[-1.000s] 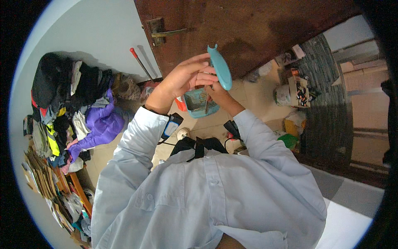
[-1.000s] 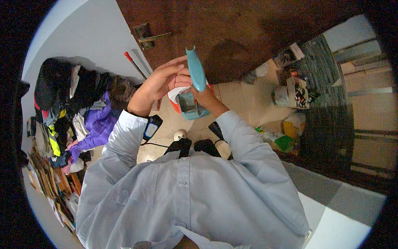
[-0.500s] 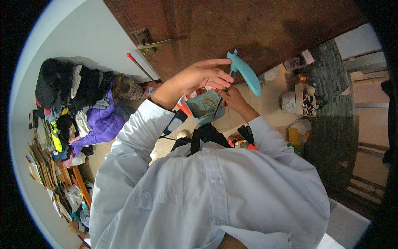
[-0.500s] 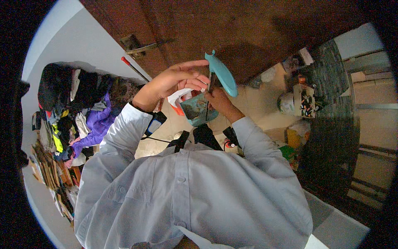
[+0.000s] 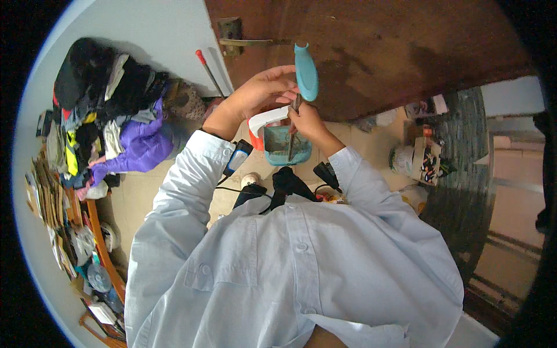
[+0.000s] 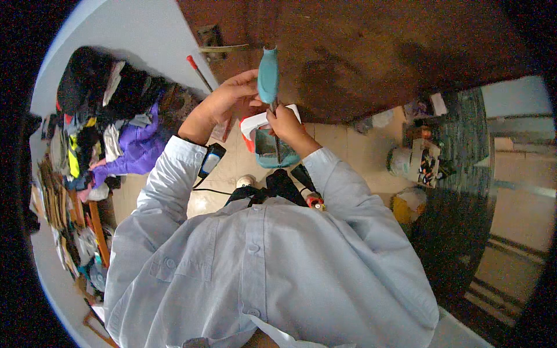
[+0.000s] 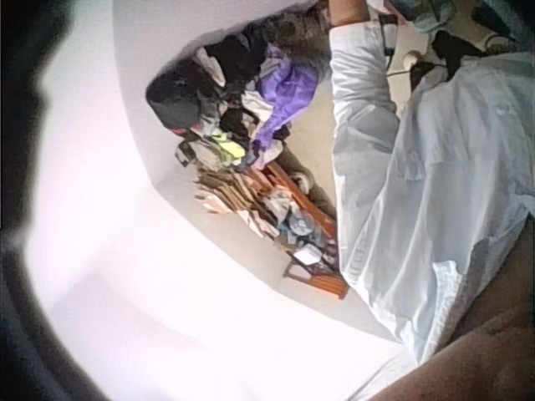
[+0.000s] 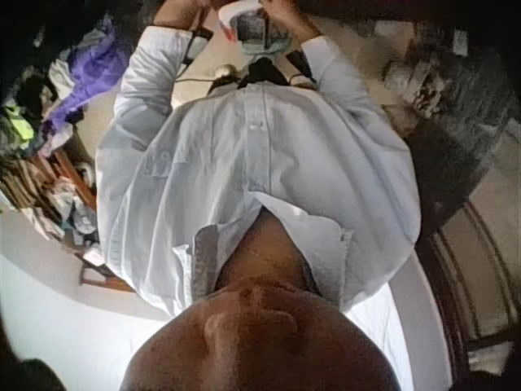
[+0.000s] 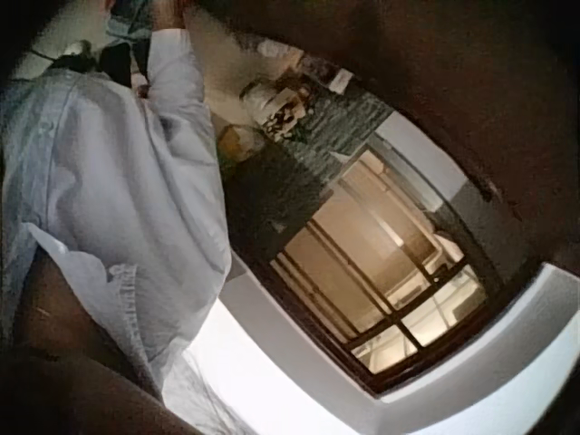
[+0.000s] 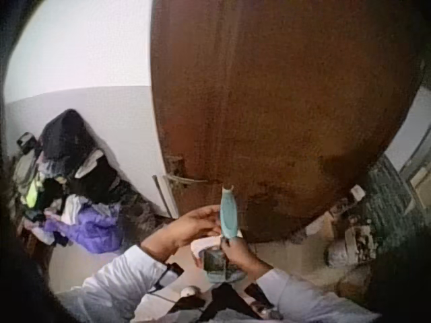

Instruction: The person sweeps a tiled floor with a broom and dustpan, gathering debris into the dustpan. They move around a cluttered room, sweeping different areas and occasionally adjusting the dustpan to collect the swept material.

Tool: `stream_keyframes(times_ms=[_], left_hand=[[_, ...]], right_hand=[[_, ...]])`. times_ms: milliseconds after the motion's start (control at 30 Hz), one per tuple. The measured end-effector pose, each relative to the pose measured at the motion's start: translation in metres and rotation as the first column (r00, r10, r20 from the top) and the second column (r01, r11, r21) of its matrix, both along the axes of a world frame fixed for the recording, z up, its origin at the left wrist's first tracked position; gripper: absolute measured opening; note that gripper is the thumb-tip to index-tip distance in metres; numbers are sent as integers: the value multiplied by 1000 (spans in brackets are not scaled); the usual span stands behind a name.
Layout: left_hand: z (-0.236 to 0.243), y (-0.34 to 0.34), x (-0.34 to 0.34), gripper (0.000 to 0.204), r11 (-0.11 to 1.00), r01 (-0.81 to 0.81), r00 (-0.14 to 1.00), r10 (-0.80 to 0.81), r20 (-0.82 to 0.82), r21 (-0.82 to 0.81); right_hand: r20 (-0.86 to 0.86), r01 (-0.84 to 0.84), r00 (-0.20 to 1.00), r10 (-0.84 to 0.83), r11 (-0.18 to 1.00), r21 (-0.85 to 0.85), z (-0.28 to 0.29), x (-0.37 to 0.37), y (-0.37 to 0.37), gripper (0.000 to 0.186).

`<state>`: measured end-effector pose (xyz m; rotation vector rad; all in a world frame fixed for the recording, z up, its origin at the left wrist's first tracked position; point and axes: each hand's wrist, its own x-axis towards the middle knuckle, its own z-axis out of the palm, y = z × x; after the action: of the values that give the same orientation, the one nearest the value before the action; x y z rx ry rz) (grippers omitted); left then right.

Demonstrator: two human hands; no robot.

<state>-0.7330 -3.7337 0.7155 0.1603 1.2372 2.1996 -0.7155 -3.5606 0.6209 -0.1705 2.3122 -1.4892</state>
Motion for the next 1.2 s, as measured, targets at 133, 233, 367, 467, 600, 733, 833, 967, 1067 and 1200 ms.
stream_keyframes(times_ms=[133, 233, 367, 467, 600, 733, 833, 967, 1067, 1200], left_hand=[[-4, -27, 16, 48, 998, -60, 997, 61, -50, 21], [-11, -39, 24, 33, 992, -127, 989, 126, -78, -5], [-38, -48, 14, 37, 972, -227, 972, 230, 49, -62], [-66, -60, -3, 35, 948, -312, 947, 316, 58, -69], [-102, -74, -10, 19, 828, -534, 840, 542, 5, -171], [-123, -92, -3, 22, 616, -614, 773, 594, -222, -493], [-135, -102, 4, 26, 568, -680, 710, 669, -221, -463], [-149, -112, 6, 28, 400, -703, 689, 587, -425, -588], [-158, -114, 9, 31, 343, -689, 690, 579, -433, -638], [-168, -120, 20, 36, 496, -701, 695, 636, -335, -513]], right_hand=[[-52, -14, 998, 18, 998, 67, -16, 1, -26, 26], [-91, -18, 995, 28, 994, 110, -39, -4, -40, 27], [-275, -92, 949, 153, 971, 222, -64, -26, -62, 29], [-34, -179, 982, 186, 973, 147, -78, -43, -84, 24], [-71, -331, 930, 361, 905, 267, -90, -57, -120, 36], [101, -459, 877, 470, 758, 463, -84, -52, -138, 53], [57, -439, 896, 441, 857, 270, -80, -47, -145, 49], [-101, -408, 851, 515, 770, 490, -91, -47, -160, 46], [-189, -374, 847, 497, 809, 453, -106, -52, -170, 40], [-120, -394, 880, 459, 848, 354, -109, -70, -173, 28]])
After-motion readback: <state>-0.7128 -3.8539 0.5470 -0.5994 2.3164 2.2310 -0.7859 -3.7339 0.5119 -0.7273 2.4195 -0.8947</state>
